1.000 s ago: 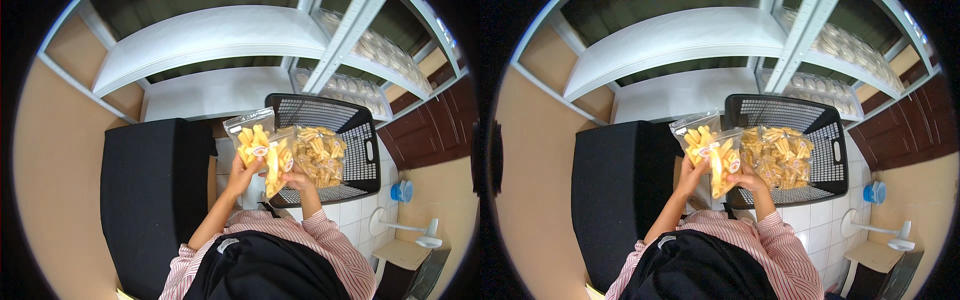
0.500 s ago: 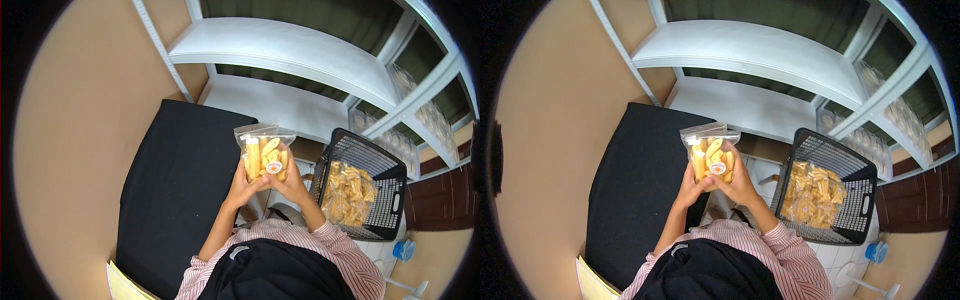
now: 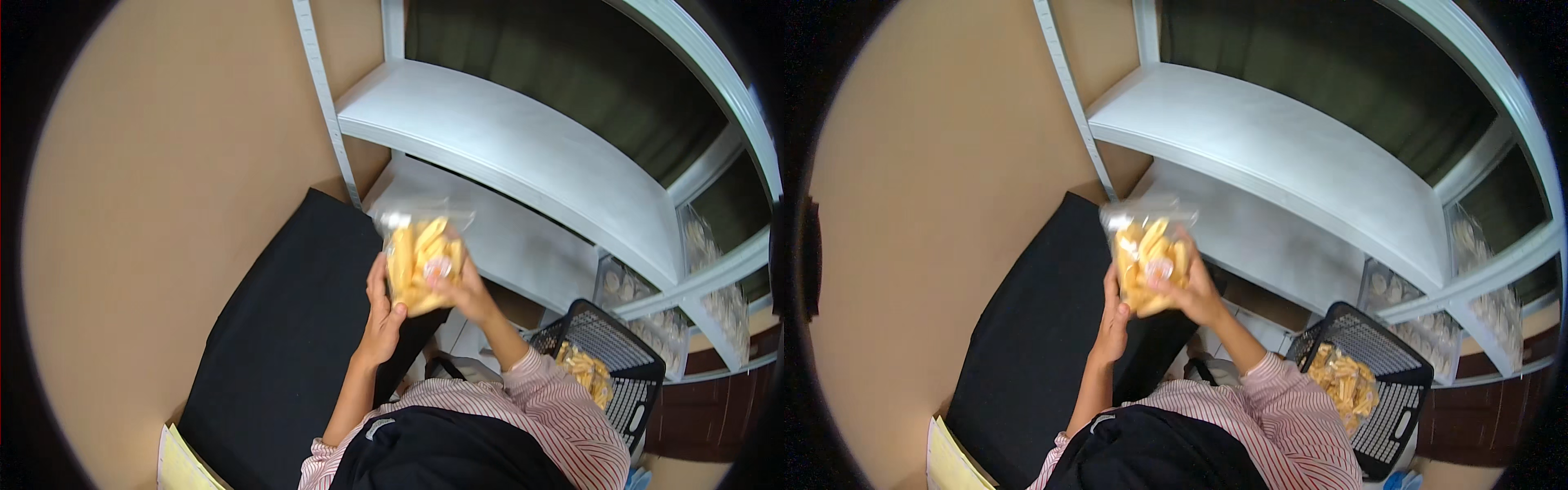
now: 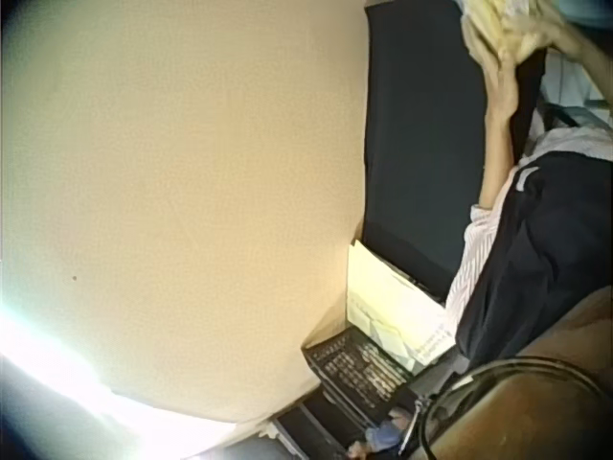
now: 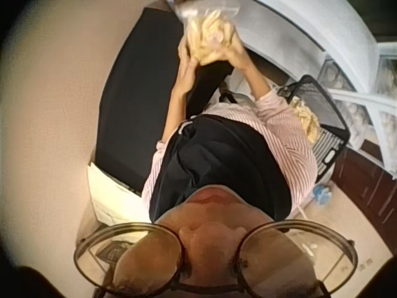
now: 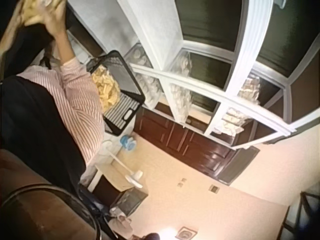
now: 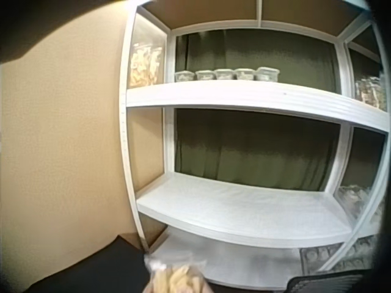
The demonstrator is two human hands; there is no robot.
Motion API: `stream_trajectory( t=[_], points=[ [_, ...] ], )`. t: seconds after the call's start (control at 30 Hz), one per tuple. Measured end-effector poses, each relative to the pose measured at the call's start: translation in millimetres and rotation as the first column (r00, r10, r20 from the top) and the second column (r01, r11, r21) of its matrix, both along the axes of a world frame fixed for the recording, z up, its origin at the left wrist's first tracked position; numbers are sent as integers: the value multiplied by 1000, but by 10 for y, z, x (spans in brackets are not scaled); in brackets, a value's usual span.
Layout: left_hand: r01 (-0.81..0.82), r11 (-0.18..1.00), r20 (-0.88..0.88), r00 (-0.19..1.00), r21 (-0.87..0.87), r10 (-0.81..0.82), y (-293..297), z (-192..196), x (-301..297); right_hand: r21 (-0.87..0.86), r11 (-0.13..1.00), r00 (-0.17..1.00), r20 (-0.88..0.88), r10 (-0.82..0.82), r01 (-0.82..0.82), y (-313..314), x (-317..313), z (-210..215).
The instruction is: Placing individual bags of snacks from a basket onto storage shelves.
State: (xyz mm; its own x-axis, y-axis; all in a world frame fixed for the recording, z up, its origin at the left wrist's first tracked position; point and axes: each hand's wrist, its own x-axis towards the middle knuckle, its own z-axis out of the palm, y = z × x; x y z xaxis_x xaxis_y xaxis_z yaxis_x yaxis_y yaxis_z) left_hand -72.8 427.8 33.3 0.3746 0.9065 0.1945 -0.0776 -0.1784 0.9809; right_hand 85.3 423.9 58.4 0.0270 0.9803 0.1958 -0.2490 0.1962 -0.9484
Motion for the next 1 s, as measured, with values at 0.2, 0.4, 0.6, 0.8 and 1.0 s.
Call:
stream_trajectory(
  t=[0.2, 0.4, 0.6, 0.8, 1.0],
  points=[
    [-315, 945, -37, 949, -89, 313, 250, -9, -141, -36, 986, 974, -153, -167, 163, 1724, 413, 625],
    [-459, 843, -43, 883, -279, 467, 120, -280, -274, -182, 917, 931, 155, -331, 356, 3488, 383, 487],
    [-560, 744, -113, 820, -365, 562, 37, -361, -346, -276, 783, 819, 337, -464, 557, 3812, -107, 536],
    [-595, 709, -137, 793, -378, 593, 31, -394, -386, -232, 757, 732, 530, -429, 611, 3920, -249, 525],
    [-586, 718, -131, 801, -376, 585, 12, -483, -438, -179, 810, 583, 780, -229, 558, 4041, -100, 553]
  ],
)
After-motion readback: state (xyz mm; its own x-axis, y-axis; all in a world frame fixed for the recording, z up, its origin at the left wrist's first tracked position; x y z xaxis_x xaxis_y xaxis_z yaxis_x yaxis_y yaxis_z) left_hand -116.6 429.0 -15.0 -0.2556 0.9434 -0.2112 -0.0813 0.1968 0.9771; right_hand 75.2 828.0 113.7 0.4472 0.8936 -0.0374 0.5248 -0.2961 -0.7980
